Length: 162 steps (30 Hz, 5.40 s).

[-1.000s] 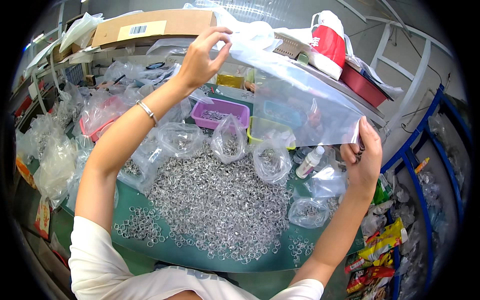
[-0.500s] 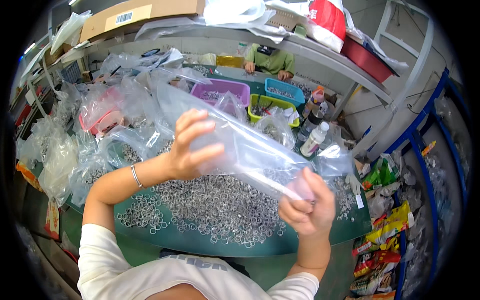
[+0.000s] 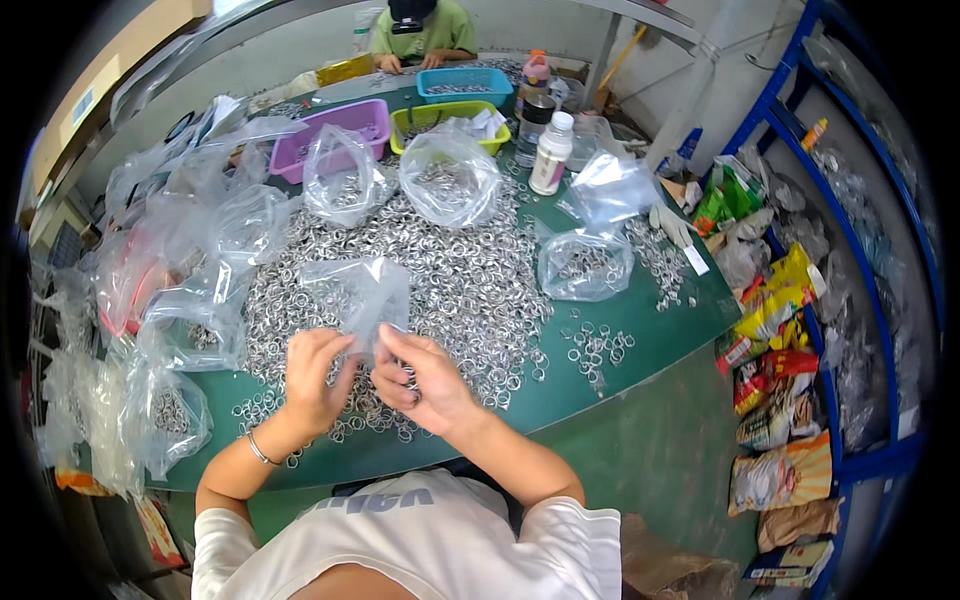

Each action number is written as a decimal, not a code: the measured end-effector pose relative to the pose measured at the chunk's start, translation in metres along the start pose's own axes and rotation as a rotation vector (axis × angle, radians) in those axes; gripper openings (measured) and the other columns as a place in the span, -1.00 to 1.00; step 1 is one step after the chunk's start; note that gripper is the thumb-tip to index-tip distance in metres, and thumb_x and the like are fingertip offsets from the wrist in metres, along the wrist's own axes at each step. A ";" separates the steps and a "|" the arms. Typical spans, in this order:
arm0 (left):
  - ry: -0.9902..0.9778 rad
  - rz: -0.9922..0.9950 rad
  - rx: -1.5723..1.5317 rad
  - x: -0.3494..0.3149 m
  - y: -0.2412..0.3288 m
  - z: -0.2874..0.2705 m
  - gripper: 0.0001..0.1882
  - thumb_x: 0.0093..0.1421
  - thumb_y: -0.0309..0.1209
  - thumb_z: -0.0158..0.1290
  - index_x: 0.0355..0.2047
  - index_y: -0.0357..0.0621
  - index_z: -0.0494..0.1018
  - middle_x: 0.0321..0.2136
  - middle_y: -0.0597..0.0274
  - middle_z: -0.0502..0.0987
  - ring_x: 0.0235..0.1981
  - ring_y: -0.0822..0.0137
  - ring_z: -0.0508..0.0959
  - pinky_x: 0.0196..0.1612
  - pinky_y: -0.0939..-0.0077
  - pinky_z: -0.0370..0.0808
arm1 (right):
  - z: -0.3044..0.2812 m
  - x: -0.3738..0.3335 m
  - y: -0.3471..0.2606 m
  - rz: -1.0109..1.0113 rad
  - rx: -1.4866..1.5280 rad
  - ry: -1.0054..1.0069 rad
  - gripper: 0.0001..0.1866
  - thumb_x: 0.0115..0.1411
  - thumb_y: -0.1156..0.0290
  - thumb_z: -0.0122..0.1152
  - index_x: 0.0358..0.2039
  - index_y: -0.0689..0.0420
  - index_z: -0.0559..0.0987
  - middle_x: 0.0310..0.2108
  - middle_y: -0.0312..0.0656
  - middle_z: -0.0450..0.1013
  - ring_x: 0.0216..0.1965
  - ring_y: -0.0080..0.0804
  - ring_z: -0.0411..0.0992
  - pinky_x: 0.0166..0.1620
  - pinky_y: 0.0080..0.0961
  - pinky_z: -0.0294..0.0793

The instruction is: The person sorts small metal rings from a large pile on a workbench and places them into plastic bags.

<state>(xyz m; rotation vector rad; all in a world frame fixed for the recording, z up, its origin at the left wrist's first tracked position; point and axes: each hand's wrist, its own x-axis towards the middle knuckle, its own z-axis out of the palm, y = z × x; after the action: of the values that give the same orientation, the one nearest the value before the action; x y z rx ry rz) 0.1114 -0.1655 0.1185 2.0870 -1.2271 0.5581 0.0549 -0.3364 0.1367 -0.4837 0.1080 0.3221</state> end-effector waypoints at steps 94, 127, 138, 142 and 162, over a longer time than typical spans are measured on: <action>0.332 -0.344 0.028 0.023 -0.026 -0.036 -0.87 -0.10 -0.70 0.08 -0.62 -0.33 0.34 -0.70 0.15 0.32 -0.66 0.32 0.33 -0.56 0.53 0.27 | -0.195 -0.042 -0.206 -0.797 -2.040 1.247 -0.82 0.05 0.30 0.16 -0.49 0.13 0.58 -0.58 0.03 0.43 -0.49 0.04 0.42 -0.44 -0.22 0.38; 0.260 -0.268 0.107 0.014 -0.038 -0.025 -0.84 -0.19 -0.72 0.10 -0.61 -0.30 0.35 -0.60 0.11 0.39 -0.55 0.21 0.41 -0.45 0.45 0.35 | -0.242 -0.028 -0.137 -0.909 -1.627 0.858 -0.90 0.02 0.42 0.20 -0.45 0.14 0.57 -0.72 -0.20 0.40 -0.70 -0.43 0.32 -0.60 -0.48 0.27; 0.010 -0.239 -0.161 0.008 0.000 -0.004 -0.84 -0.13 -0.72 0.01 -0.50 -0.27 0.46 -0.62 0.10 0.42 -0.59 0.16 0.46 -0.51 0.43 0.40 | -0.132 -0.052 -0.045 -0.249 -0.019 0.236 -0.88 0.06 0.41 -0.04 -0.37 0.14 0.41 -0.48 0.00 0.40 -0.65 -0.39 0.33 -0.79 -0.69 0.16; 0.411 -0.262 0.218 0.028 -0.022 -0.038 -0.81 -0.20 -0.73 0.05 -0.51 -0.26 0.49 -0.59 0.14 0.50 -0.59 0.26 0.47 -0.48 0.57 0.38 | -0.107 -0.034 -0.021 -0.186 0.009 0.025 -0.85 0.13 0.34 -0.02 -0.37 0.14 0.39 -0.50 -0.05 0.40 -0.67 -0.41 0.32 -0.78 -0.71 0.12; -0.369 -0.036 -0.098 0.023 0.014 0.028 -0.82 -0.17 -0.44 0.16 -0.69 -0.14 0.35 -0.69 0.17 0.33 -0.67 0.16 0.42 -0.67 0.31 0.32 | -0.068 -0.019 0.021 -0.342 -1.133 0.400 -0.80 0.10 0.47 0.12 -0.25 0.23 0.53 -0.48 -0.31 0.47 -0.51 -0.69 0.34 -0.48 -0.70 0.36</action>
<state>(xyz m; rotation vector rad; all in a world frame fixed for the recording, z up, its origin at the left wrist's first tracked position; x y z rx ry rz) 0.1109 -0.2041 0.1178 2.1846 -1.3830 0.0923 0.0278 -0.3564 0.0708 -1.6688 0.2254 -0.0925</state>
